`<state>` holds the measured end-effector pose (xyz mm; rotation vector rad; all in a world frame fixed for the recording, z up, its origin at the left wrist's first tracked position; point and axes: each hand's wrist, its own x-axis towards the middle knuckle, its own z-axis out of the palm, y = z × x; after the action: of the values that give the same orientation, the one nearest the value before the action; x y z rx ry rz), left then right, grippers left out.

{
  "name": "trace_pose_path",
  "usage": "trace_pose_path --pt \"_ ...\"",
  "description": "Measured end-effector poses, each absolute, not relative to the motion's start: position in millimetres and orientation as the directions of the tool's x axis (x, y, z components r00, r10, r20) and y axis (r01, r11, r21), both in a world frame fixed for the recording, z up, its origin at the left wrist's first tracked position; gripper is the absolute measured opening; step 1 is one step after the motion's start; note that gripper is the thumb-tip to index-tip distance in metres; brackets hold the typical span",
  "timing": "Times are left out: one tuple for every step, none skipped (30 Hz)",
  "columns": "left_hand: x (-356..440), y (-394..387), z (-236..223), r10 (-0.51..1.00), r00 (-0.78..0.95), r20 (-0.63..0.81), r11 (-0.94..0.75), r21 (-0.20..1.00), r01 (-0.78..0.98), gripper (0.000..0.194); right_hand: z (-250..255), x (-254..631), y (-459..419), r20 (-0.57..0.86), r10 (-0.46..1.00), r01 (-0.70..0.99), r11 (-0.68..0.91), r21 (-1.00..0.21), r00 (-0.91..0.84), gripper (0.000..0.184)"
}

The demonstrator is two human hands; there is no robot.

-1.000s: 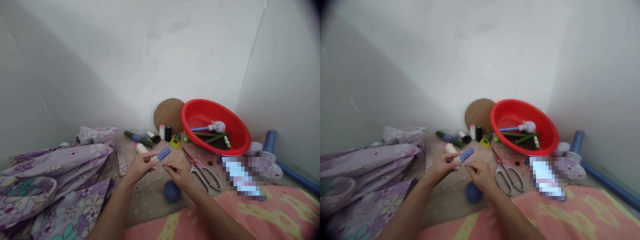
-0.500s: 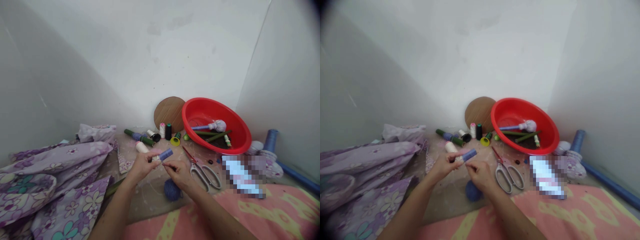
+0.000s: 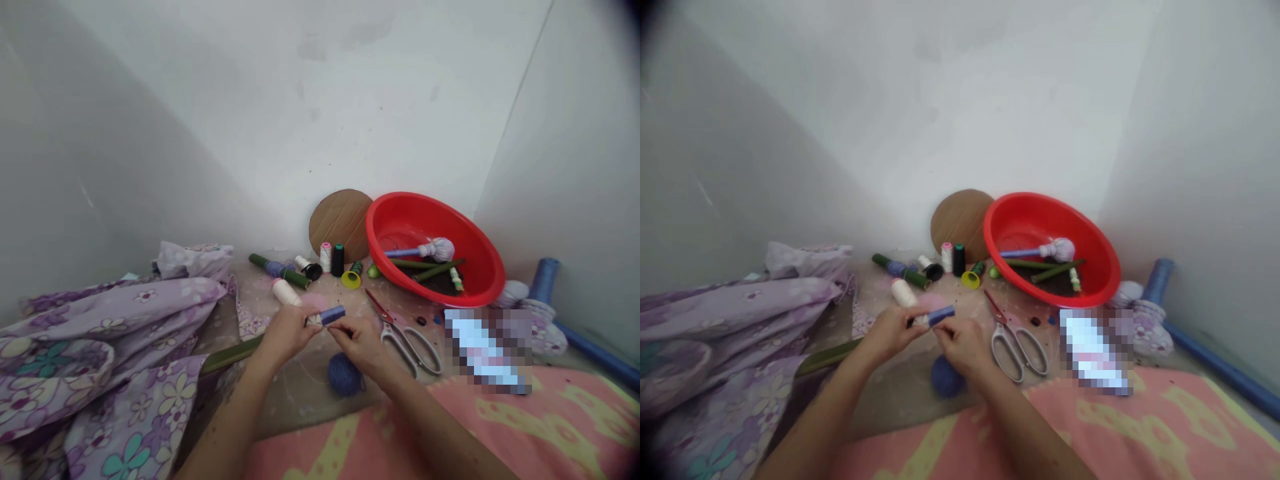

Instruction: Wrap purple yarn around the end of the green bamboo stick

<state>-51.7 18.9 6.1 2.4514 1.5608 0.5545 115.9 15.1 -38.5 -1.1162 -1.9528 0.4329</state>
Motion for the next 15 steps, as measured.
trace_pose_path --pt "-51.5 18.5 6.0 0.902 0.384 0.198 -0.43 0.33 0.841 0.03 -38.9 117.0 15.6 0.508 0.813 0.565 0.57 -0.596 -0.283 0.017" --pt "-51.0 18.0 6.0 0.904 0.388 0.181 -0.427 0.315 0.848 0.03 -38.9 118.1 16.0 0.534 0.787 0.577 0.601 -0.552 -0.309 0.017" --pt "-50.2 17.4 6.1 0.906 0.39 0.161 -0.422 0.301 0.855 0.028 -38.5 119.2 16.4 0.559 0.757 0.585 0.635 -0.504 -0.34 0.016" --pt "-49.2 16.8 6.3 0.909 0.392 0.141 -0.417 0.285 0.863 0.027 -37.7 120.1 16.6 0.581 0.725 0.594 0.666 -0.452 -0.37 0.016" --pt "-48.0 16.2 6.5 0.91 0.395 0.121 -0.414 0.27 0.87 0.026 -36.7 120.8 16.6 0.598 0.695 0.607 0.689 -0.397 -0.398 0.016" --pt "-46.7 15.5 6.5 0.913 0.395 0.103 -0.408 0.256 0.876 0.025 -35.5 121.3 16.5 0.609 0.672 0.623 0.703 -0.343 -0.422 0.016" --pt "-45.5 15.0 6.3 0.914 0.396 0.089 -0.405 0.244 0.881 0.025 -34.3 121.6 16.3 0.613 0.656 0.642 0.707 -0.297 -0.44 0.017" --pt "-44.5 14.5 5.9 0.914 0.398 0.078 -0.404 0.238 0.883 0.025 -33.1 121.7 16.0 0.611 0.649 0.658 0.706 -0.261 -0.454 0.017" --pt "-43.6 14.1 5.3 0.913 0.401 0.071 -0.406 0.237 0.883 0.026 -31.9 121.7 15.7 0.604 0.647 0.671 0.703 -0.237 -0.465 0.018" --pt "-43.2 13.9 4.5 0.911 0.406 0.065 -0.409 0.241 0.88 0.027 -30.8 121.6 15.6 0.596 0.649 0.678 0.7 -0.223 -0.473 0.019" --pt "-43.0 13.7 3.6 0.908 0.414 0.063 -0.416 0.249 0.874 0.028 -29.8 121.6 15.5 0.59 0.651 0.682 0.698 -0.218 -0.478 0.019" --pt "-43.2 13.7 2.6 0.903 0.425 0.067 -0.427 0.26 0.866 0.029 -28.8 121.6 15.7 0.586 0.654 0.683 0.697 -0.219 -0.479 0.02" --pt "-43.6 13.7 1.7 0.895 0.441 0.075 -0.443 0.272 0.854 0.03 -28.0 121.7 16.0 0.583 0.656 0.682 0.696 -0.223 -0.479 0.02" --pt "-44.1 13.8 0.9 0.887 0.455 0.083 -0.459 0.284 0.842 0.03 -27.3 122.0 16.6 0.58 0.661 0.681 0.695 -0.232 -0.477 0.02" --pt "-44.6 13.9 0.3 0.879 0.468 0.091 -0.473 0.293 0.831 0.031 -26.8 122.4 17.2 0.577 0.665 0.677 0.694 -0.245 -0.474 0.02"
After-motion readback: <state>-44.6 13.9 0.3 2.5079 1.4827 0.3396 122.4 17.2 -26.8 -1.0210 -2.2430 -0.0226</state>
